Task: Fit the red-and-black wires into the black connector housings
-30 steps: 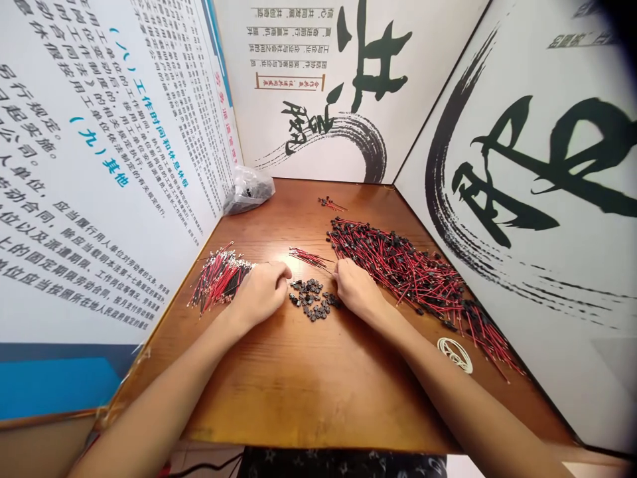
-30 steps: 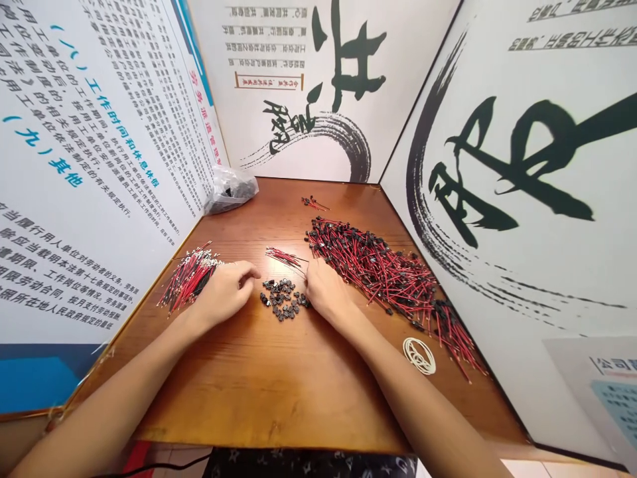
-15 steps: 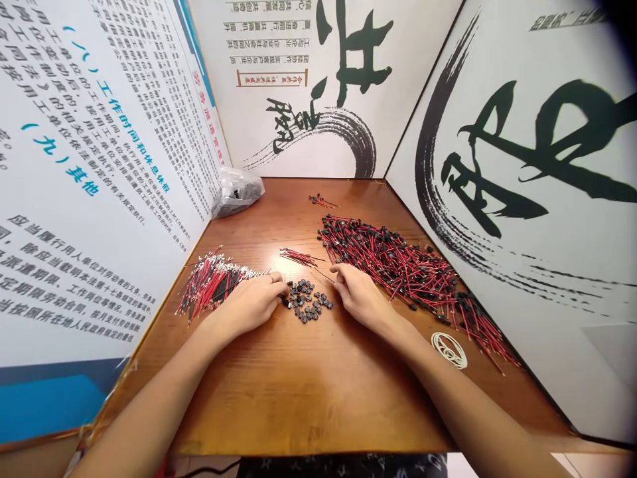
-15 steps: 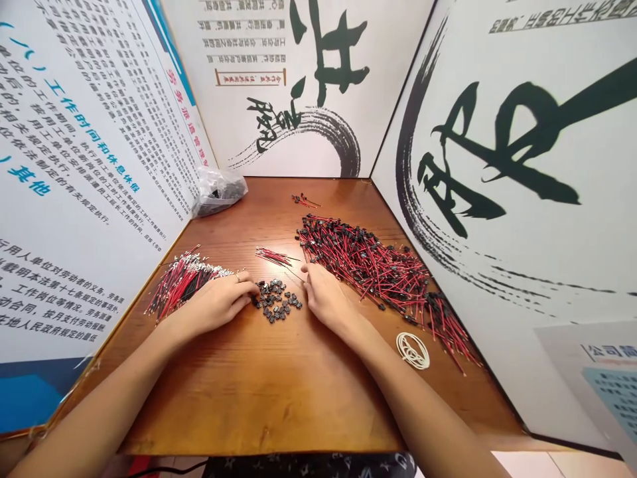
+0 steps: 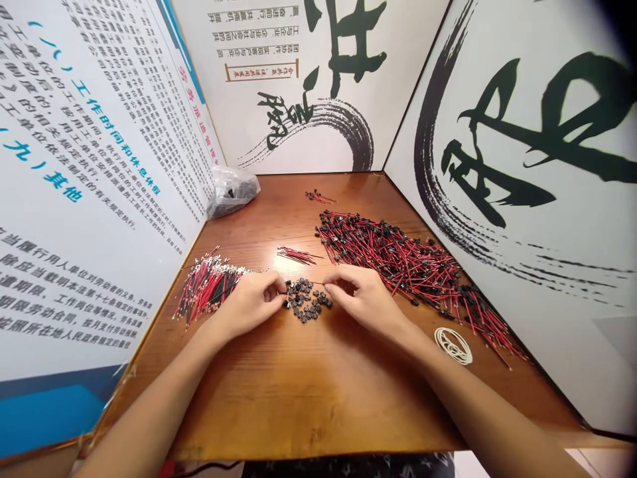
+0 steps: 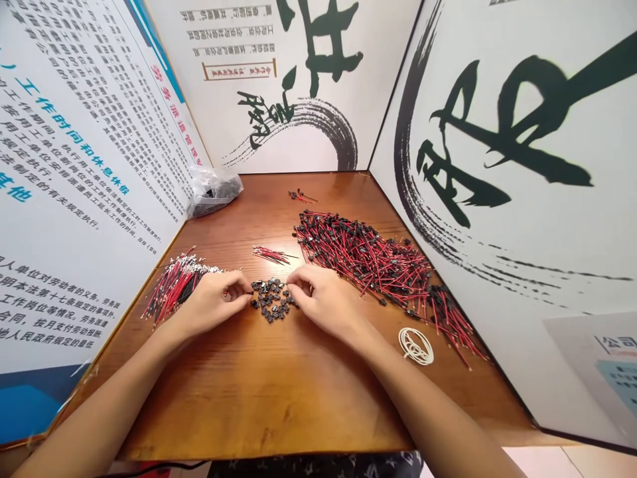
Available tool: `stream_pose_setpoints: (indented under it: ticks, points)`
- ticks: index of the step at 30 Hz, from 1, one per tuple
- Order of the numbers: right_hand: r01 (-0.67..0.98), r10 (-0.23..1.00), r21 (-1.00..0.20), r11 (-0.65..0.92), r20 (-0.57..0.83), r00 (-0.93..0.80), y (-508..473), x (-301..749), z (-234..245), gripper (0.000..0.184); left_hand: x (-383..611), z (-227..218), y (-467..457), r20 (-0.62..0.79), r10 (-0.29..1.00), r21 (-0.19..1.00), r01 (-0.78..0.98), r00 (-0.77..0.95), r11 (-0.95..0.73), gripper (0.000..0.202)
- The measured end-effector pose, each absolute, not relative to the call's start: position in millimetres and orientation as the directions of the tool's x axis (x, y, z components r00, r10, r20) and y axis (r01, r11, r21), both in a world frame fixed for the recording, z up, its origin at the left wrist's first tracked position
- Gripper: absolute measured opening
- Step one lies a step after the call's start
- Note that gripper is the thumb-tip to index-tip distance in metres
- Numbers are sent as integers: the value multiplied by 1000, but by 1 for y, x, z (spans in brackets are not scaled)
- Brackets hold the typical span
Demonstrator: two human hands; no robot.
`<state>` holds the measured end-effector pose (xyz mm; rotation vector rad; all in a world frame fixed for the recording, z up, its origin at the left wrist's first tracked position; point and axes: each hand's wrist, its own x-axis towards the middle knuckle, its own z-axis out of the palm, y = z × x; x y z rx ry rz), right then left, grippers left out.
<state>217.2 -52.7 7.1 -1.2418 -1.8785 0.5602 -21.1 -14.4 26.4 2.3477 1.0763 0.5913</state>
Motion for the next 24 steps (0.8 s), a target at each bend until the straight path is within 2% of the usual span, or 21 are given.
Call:
stream_pose_setpoints:
  ticks: [8,13,24]
  points:
    - [501,878,-721,478,413,-243,-61,213,10,14,-19,33,-19,230,821,723,474,522,-503,9]
    - [492,884,-737,465,415,-214,-60,215,10,13,-19,35,-20,281,784,688,453,554,-567,19]
    - [479,880,-739,474,420,-222,-62,214,13,12,-18,34,-21,340,741,680,393,579,-619,14]
